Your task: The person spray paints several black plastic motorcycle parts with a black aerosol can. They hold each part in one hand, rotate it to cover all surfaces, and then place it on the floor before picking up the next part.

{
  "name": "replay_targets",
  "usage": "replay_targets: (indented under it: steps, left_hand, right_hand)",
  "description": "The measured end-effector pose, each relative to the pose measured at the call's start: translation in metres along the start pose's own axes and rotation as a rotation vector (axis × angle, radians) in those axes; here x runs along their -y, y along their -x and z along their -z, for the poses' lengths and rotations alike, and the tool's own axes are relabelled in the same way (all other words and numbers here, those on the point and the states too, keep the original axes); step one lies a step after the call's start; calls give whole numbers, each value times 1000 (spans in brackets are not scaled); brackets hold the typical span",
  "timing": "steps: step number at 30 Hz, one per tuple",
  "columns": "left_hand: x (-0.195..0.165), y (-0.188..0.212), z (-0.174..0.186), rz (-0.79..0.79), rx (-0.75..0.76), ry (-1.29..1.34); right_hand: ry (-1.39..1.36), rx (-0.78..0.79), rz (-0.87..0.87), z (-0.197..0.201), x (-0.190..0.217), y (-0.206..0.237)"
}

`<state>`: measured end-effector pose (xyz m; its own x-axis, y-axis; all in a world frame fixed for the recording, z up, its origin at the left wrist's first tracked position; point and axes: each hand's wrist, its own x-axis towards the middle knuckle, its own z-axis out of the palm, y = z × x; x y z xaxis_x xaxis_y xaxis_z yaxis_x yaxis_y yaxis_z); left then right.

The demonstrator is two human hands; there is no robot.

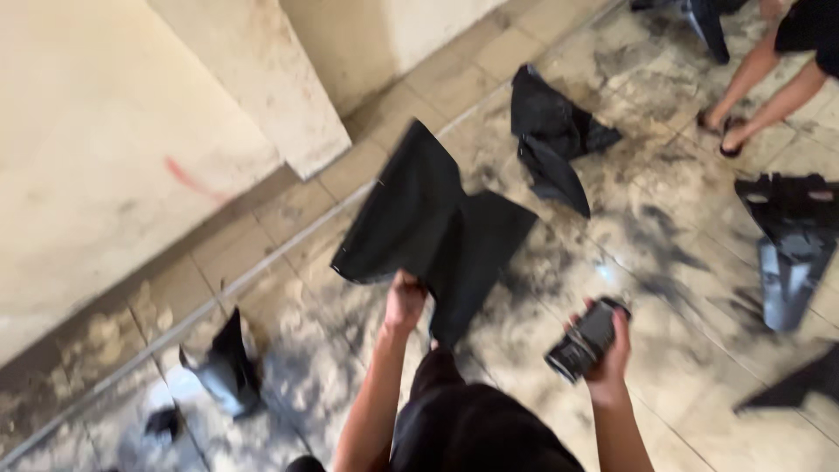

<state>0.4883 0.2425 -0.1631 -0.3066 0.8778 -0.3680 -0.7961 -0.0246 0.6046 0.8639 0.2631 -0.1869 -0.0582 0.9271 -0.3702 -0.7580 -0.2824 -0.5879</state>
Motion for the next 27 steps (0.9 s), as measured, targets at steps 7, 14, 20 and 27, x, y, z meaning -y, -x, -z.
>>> replay_targets:
  steps: [7,14,20,27]
  left_hand:
    - [3,117,57,-164,-44,277]
    - [-19,200,109,-219,-144,504]
    - [-38,228,156,-310,-71,497]
    - [-123,258,210,-475,-335,410]
  right_hand:
    - [172,-26,-83,4,17,125]
    - [-46,-22,-59,46,-11,198]
    - [-81,-75,-27,29,-42,213]
    - [79,44,-18,-81,-56,213]
